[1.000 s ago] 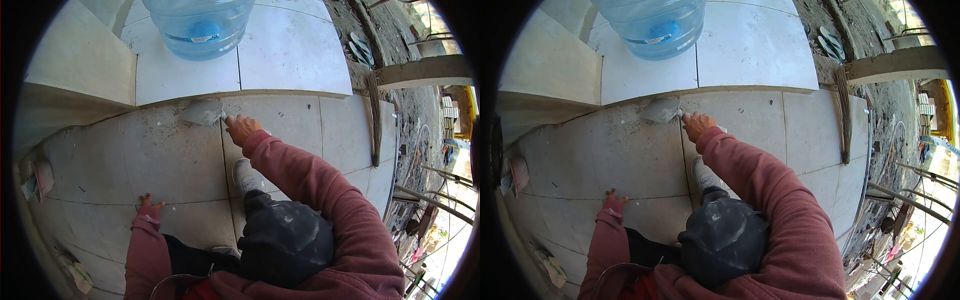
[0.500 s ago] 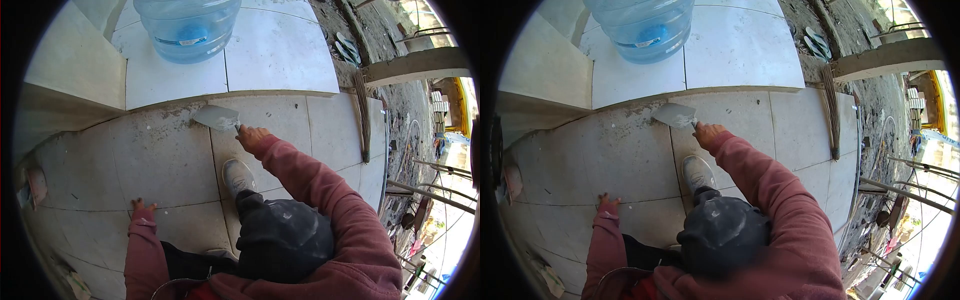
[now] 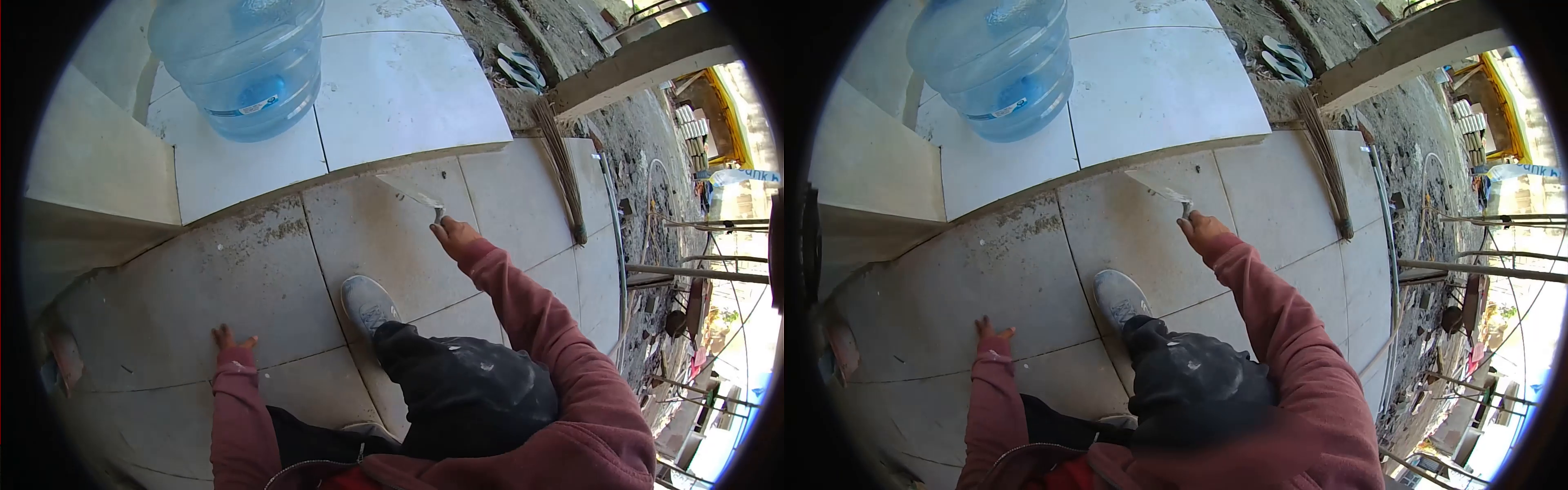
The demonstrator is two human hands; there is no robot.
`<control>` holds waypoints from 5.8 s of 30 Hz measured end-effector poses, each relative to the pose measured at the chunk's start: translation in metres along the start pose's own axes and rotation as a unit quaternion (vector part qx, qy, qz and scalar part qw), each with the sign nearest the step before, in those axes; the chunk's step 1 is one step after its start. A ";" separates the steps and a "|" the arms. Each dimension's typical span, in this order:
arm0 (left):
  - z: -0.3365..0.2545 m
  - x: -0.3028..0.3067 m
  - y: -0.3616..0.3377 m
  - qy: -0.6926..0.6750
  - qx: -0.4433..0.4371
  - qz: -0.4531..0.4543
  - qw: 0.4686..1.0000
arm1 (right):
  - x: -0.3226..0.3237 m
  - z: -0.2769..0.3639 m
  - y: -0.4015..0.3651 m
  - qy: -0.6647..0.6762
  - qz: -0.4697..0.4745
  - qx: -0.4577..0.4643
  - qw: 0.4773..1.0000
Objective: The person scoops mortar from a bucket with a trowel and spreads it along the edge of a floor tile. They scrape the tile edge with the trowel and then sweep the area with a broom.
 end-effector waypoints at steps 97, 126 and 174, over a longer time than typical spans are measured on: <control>-0.033 0.067 0.021 0.046 0.159 -0.158 0.974 | -0.127 0.187 0.059 0.685 -0.242 -0.141 0.673; -0.027 0.062 0.029 0.052 0.141 -0.164 0.975 | -0.033 0.052 0.111 0.745 -0.244 -0.147 0.603; -0.028 0.066 0.026 0.012 0.127 -0.178 0.976 | -0.107 0.152 0.091 0.684 -0.350 -0.124 0.628</control>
Point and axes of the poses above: each hand's wrist, its own y-axis towards the middle knuckle, its own x-axis out of the back of the hand, z = x × y, the point moved 10 cm from there along y, towards the middle knuckle, and after that the axes turned 4 degrees about -x, right-handed, at the moved point
